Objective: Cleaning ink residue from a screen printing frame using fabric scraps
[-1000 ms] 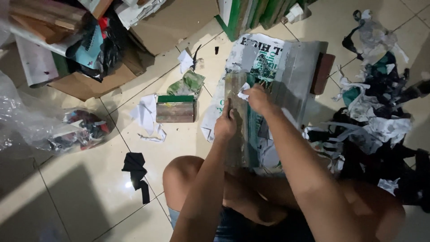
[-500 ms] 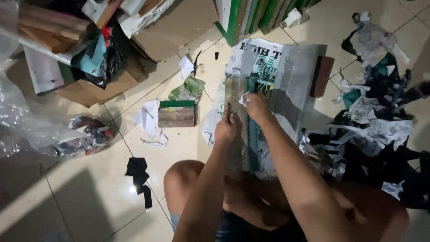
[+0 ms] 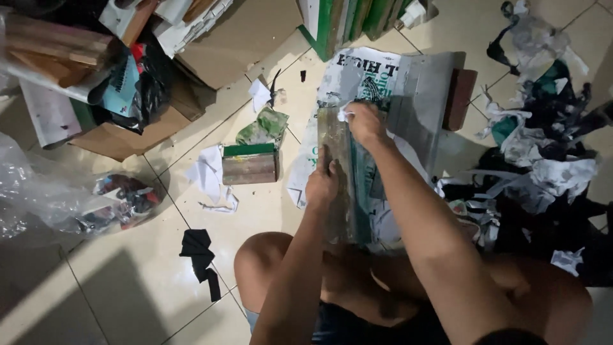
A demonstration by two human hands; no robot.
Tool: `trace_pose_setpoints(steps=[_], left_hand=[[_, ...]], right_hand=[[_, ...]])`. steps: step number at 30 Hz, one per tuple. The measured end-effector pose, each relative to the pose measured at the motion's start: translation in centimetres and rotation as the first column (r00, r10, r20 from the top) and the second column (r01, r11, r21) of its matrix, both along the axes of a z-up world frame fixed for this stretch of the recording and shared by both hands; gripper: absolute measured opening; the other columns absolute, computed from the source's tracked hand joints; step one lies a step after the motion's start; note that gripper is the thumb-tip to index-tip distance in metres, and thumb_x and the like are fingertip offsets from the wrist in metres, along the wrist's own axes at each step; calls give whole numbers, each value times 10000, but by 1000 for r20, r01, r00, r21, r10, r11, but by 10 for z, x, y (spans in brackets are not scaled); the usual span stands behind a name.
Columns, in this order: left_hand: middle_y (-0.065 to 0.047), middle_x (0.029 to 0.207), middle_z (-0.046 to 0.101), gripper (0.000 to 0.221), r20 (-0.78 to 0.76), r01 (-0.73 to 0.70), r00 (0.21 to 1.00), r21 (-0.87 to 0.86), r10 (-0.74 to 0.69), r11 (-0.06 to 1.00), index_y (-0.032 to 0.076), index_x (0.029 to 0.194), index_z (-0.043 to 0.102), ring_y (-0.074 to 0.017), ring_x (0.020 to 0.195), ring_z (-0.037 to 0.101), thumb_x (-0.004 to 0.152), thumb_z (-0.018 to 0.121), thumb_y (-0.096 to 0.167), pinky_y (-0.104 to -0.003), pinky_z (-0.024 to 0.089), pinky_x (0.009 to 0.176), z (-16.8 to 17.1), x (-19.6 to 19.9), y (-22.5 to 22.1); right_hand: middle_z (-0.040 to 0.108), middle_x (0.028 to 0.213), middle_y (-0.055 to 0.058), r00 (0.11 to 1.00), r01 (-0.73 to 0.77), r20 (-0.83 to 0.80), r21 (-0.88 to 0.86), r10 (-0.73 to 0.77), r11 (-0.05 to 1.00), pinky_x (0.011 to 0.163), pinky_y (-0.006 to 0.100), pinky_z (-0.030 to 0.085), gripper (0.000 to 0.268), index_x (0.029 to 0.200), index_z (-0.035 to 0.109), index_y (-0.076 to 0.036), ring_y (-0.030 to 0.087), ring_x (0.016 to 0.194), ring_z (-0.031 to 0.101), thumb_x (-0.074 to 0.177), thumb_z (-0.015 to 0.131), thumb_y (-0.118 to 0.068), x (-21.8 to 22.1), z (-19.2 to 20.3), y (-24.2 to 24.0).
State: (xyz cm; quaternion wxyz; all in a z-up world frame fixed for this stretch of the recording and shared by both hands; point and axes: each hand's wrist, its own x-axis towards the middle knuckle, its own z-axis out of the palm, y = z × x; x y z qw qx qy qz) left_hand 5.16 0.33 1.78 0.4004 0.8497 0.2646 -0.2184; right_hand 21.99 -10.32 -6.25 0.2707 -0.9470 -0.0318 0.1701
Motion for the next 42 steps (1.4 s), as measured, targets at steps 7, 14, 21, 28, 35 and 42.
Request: trace_pose_setpoints(steps=[7, 14, 21, 28, 35, 42], left_hand=[[-236, 1507, 536, 591, 5, -45, 999, -69, 45, 997, 325, 1654, 142, -449, 1345, 561, 1098, 337, 368, -589, 459, 1075, 0, 5, 2], [-239, 1453, 580, 568, 32, -27, 999, -50, 28, 998, 343, 1650, 126, -460, 1310, 588, 1111, 295, 404, -586, 469, 1056, -21, 0, 6], [-257, 1342, 645, 582, 27, 60, 998, 61, -62, 996, 353, 1648, 109, -456, 1261, 624, 1094, 265, 438, -589, 483, 1048, 1, -2, -3], [-179, 1399, 641, 577, 72, 31, 997, 50, -34, 998, 320, 1647, 222, -421, 1269, 627, 1088, 289, 448, -561, 501, 1028, -40, -9, 22], [-222, 1397, 591, 643, -85, 91, 993, 151, -78, 984, 320, 1663, 112, -432, 1253, 630, 1078, 364, 408, -575, 516, 990, -14, -28, 1], [-269, 1399, 542, 614, -94, 116, 990, 132, -104, 984, 275, 1674, 20, -474, 1282, 601, 1115, 244, 396, -556, 507, 1026, 15, -41, -11]], right_hand=[[697, 1228, 142, 981, -191, -40, -54, 189, 980, 948, 473, 555, 194, 1118, 763, -166, 378, 1204, 613, 1047, 585, -198, -2, -28, 9], [689, 1043, 79, 967, -230, -110, 26, 231, 973, 772, 461, 556, 151, 918, 701, -156, 295, 966, 658, 979, 570, -204, -50, -12, -5], [716, 1087, 210, 917, -390, -39, 133, 398, 911, 893, 478, 573, 231, 1093, 730, -56, 404, 1079, 686, 1003, 520, -92, -168, 42, -43], [751, 1141, 176, 989, -127, -28, 328, 144, 936, 972, 462, 555, 222, 1158, 750, -83, 362, 1148, 682, 956, 660, -97, -134, 22, -57], [746, 1143, 169, 998, -56, 29, 327, 49, 943, 960, 516, 555, 226, 1178, 744, -91, 385, 1127, 678, 976, 655, -141, -76, -2, -73], [733, 1207, 129, 999, -32, 27, 168, 27, 985, 1026, 498, 549, 211, 1119, 770, -184, 376, 1208, 653, 933, 718, -268, -23, -91, -51]])
